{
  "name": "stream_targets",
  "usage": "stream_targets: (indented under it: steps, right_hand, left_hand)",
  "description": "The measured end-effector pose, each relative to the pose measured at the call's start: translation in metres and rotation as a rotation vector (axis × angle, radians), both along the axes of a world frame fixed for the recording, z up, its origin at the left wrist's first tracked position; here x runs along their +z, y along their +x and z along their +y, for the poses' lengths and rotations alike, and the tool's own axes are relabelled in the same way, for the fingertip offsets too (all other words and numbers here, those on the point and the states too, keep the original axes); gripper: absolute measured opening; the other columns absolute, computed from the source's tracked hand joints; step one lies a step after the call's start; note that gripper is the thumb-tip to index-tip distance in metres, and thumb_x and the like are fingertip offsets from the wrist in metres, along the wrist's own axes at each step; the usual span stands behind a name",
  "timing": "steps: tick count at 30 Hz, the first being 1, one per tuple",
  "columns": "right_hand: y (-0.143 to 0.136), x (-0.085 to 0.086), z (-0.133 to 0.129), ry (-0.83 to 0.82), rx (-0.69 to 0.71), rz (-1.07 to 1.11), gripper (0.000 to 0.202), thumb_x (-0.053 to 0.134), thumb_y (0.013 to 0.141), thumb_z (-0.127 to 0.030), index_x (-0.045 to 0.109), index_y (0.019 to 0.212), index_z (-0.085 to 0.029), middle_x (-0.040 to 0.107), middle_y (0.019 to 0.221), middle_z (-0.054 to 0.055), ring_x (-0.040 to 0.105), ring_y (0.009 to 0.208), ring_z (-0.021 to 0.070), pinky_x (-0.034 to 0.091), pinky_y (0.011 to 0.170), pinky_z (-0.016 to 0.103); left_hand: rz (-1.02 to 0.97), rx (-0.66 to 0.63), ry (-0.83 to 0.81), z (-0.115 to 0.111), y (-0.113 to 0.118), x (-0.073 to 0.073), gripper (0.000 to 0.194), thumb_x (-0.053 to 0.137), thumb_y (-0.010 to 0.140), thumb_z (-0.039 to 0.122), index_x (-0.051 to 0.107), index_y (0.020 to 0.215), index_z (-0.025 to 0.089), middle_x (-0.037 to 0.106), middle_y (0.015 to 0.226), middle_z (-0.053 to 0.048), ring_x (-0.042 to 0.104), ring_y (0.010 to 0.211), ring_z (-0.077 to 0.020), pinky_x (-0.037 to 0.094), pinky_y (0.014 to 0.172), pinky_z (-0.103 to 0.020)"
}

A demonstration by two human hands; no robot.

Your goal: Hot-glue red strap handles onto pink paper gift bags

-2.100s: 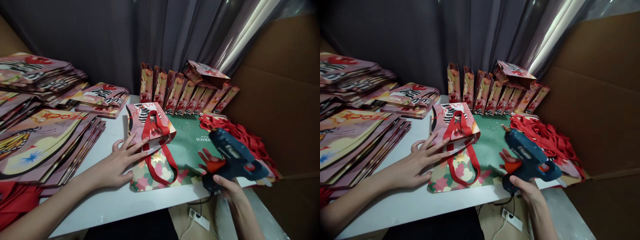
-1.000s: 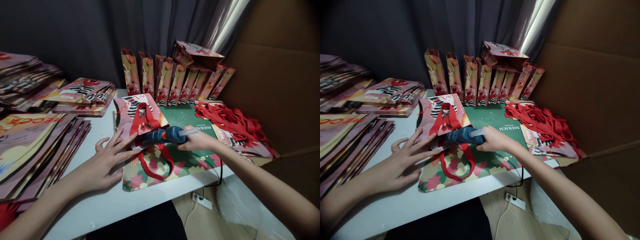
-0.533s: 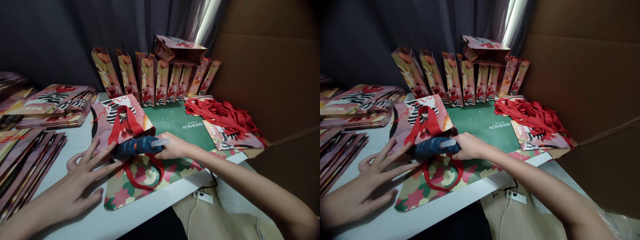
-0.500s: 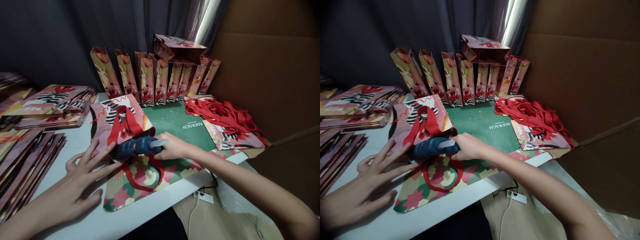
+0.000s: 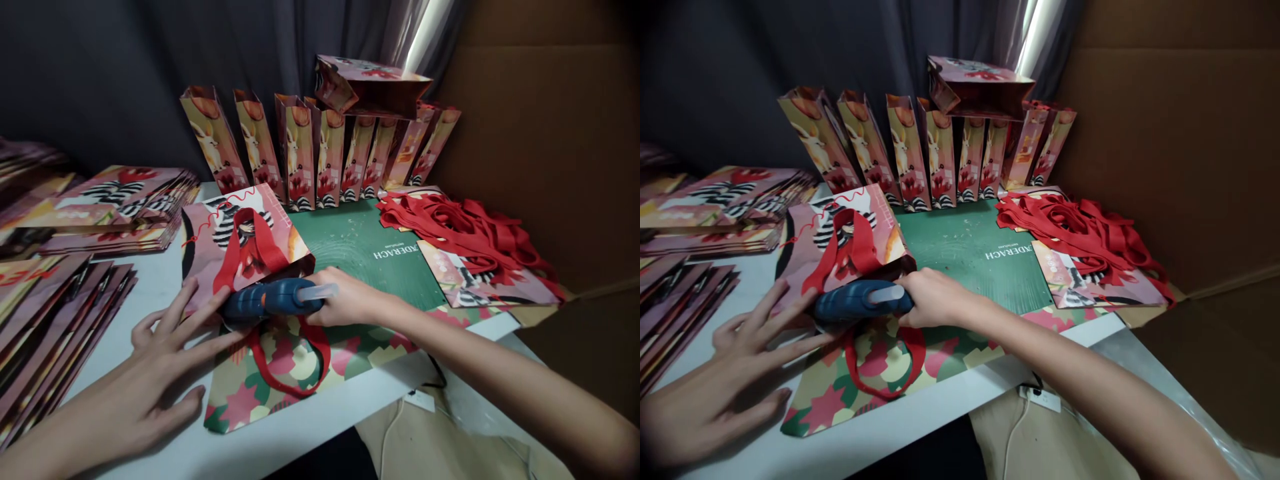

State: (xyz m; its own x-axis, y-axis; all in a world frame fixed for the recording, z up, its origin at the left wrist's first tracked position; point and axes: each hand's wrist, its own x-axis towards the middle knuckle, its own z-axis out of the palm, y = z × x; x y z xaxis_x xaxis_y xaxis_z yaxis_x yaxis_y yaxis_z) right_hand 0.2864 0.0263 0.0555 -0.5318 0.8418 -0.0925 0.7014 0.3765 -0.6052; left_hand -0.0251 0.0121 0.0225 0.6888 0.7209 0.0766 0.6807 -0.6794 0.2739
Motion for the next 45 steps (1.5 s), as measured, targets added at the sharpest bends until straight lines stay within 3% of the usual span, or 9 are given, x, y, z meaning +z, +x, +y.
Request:
stream_targets:
  steps: [6, 15, 21, 26, 36, 41, 45]
  right_hand:
    - [0.003, -0.001, 0.000, 0.008, -0.006, -0.031, 0.009, 0.067, 0.069, -0.021, 0.059, 0.071, -0.017, 0.049, 0.061, -0.004, 0.039, 0.054, 0.0088, 0.031, 0.051, 0.022]
    - [0.014, -0.005, -0.002, 0.091, 0.016, -0.049, 0.003, 0.061, 0.070, -0.019, 0.062, 0.074, -0.018, 0.050, 0.064, -0.004, 0.034, 0.054, 0.0092, 0.029, 0.052, 0.022]
    - [0.019, 0.000, -0.005, 0.022, -0.096, -0.115, 0.013, 0.063, 0.067, -0.017, 0.051, 0.064, -0.019, 0.043, 0.058, -0.006, 0.036, 0.051, 0.0084, 0.029, 0.050, 0.021]
    - [0.026, 0.007, -0.009, 0.020, -0.169, -0.203, 0.015, 0.066, 0.068, -0.021, 0.051, 0.067, -0.019, 0.049, 0.062, -0.004, 0.041, 0.052, 0.0096, 0.030, 0.051, 0.022]
    - [0.022, 0.035, -0.021, 0.012, -0.332, -0.397, 0.018, 0.069, 0.067, -0.020, 0.052, 0.070, -0.019, 0.060, 0.068, -0.001, 0.046, 0.051, 0.0098, 0.028, 0.047, 0.021]
    - [0.013, 0.049, -0.026, 0.021, -0.344, -0.495, 0.013, 0.067, 0.069, -0.017, 0.054, 0.070, -0.018, 0.059, 0.065, 0.000, 0.047, 0.052, 0.0105, 0.028, 0.047, 0.021]
    - [0.008, 0.058, -0.027, 0.012, -0.307, -0.560, 0.009, 0.063, 0.071, -0.013, 0.057, 0.072, -0.018, 0.059, 0.063, 0.000, 0.046, 0.051, 0.0104, 0.026, 0.047, 0.022]
  left_hand:
    - [0.147, -0.099, 0.144, -0.003, 0.001, -0.001, 0.059, 0.049, 0.085, 0.029, 0.049, 0.143, 0.040, -0.003, 0.167, 0.000, -0.001, 0.147, -0.0515, 0.026, 0.103, -0.074]
    - [0.210, -0.137, 0.102, -0.003, -0.005, 0.002, 0.071, 0.050, 0.087, 0.022, 0.031, 0.151, 0.045, -0.011, 0.166, 0.001, -0.007, 0.147, -0.0509, 0.034, 0.100, -0.074]
    - [0.159, -0.203, 0.178, -0.001, -0.001, 0.005, 0.081, 0.051, 0.082, 0.022, 0.023, 0.154, 0.045, -0.008, 0.166, -0.001, 0.000, 0.147, -0.0512, 0.037, 0.096, -0.075]
    - [0.163, -0.153, 0.091, -0.001, 0.000, 0.005, 0.080, 0.056, 0.078, 0.021, 0.032, 0.150, 0.047, -0.006, 0.166, 0.004, 0.002, 0.147, -0.0505, 0.032, 0.103, -0.073]
    - [0.116, -0.114, -0.084, -0.004, 0.005, 0.011, 0.082, 0.056, 0.077, 0.018, 0.032, 0.150, 0.047, 0.002, 0.166, 0.003, 0.008, 0.149, -0.0442, 0.023, 0.109, -0.075]
    - [0.113, -0.093, -0.168, -0.006, 0.008, 0.018, 0.091, 0.058, 0.070, 0.011, 0.033, 0.149, 0.050, 0.006, 0.166, 0.001, 0.005, 0.149, -0.0447, 0.018, 0.108, -0.077]
    - [0.068, -0.084, -0.189, -0.007, 0.009, 0.019, 0.087, 0.060, 0.071, 0.013, 0.038, 0.146, 0.049, 0.003, 0.166, 0.005, 0.003, 0.148, -0.0484, 0.020, 0.105, -0.080]
